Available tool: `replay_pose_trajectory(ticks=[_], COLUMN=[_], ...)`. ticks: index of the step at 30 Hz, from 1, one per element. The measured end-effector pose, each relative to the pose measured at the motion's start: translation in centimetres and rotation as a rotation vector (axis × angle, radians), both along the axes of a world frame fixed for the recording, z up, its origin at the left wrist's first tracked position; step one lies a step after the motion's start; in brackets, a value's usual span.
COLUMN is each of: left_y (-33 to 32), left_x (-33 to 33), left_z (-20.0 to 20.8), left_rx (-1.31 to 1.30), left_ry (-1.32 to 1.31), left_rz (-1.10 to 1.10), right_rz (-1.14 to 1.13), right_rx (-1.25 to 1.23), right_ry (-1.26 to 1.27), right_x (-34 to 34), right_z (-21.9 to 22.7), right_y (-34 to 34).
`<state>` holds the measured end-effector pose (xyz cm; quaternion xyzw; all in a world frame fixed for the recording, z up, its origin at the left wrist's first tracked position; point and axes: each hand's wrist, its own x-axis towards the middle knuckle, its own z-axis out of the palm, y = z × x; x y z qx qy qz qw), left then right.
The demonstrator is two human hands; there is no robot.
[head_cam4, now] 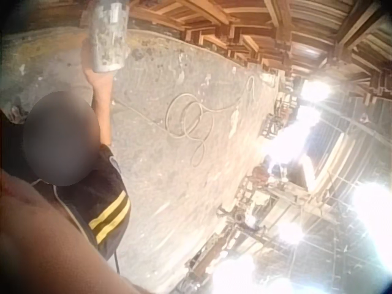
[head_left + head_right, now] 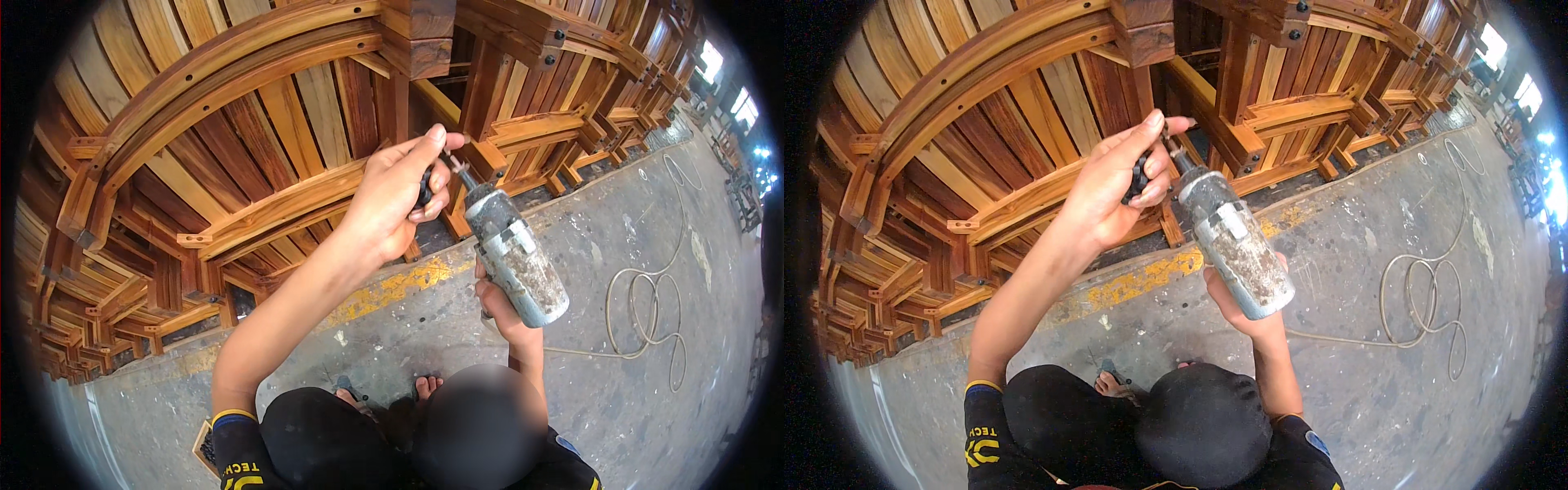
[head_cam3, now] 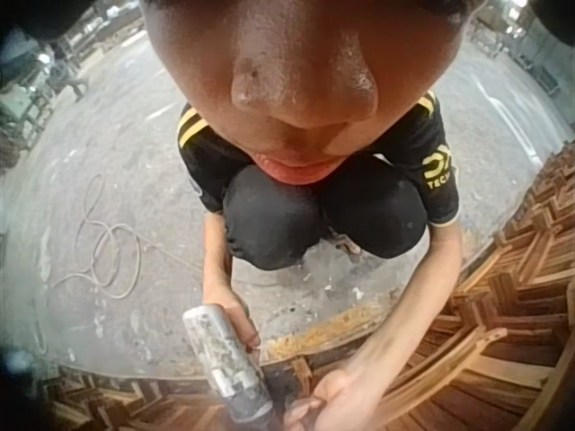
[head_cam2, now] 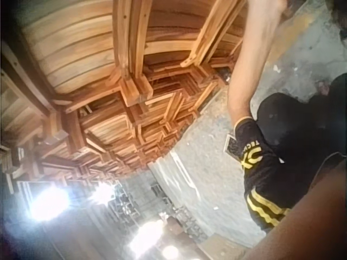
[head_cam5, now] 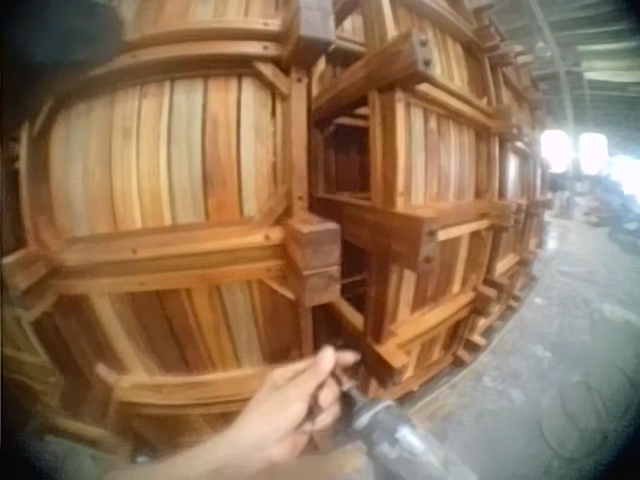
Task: Assembling wooden furniture components using an air-powered drill and screws.
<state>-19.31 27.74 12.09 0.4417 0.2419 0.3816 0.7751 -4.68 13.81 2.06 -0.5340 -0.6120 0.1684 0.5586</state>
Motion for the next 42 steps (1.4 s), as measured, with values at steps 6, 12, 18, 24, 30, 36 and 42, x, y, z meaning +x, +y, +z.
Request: replay_pose_trajectory(ticks=[6, 12, 18, 24, 30, 36, 42], left_y=[2.4, 4.7, 5.0, 4.9, 4.9, 4.6, 4.7], left_x=[-0.5, -0.1, 0.7, 0.9, 0.8, 1.0, 0.5], left_z=[1.5, 2.4, 1.9, 2.0, 2.2, 2.1, 1.7], left_rx=[-0.019, 0.023, -0.006, -0.035, -0.029, -0.022, -0.007], left_ry=[-0.139, -0.297, -0.432, -0.431, -0.416, -0.424, -0.401], left_rz=[-0.142, -0.284, -0.276, -0.251, -0.238, -0.24, -0.245], right_rz=[-0.167, -0.099, -0.058, -0.006, -0.016, -0.049, -0.01], right_rx=[0.072, 0.037, 0.085, 0.085, 0.055, 0.108, 0.107], right_ry=[-0.194, 0.058, 0.177, 0.279, 0.267, 0.225, 0.249], right_x=[0.2, 0.2, 0.2, -0.2, -0.5, -1.4, -1.3], right_z=[1.7, 4.6, 5.5, 6.0, 6.5, 7.1, 7.4], right_y=[2.6, 3.9, 5.0, 5.0, 4.9, 4.8, 4.8])
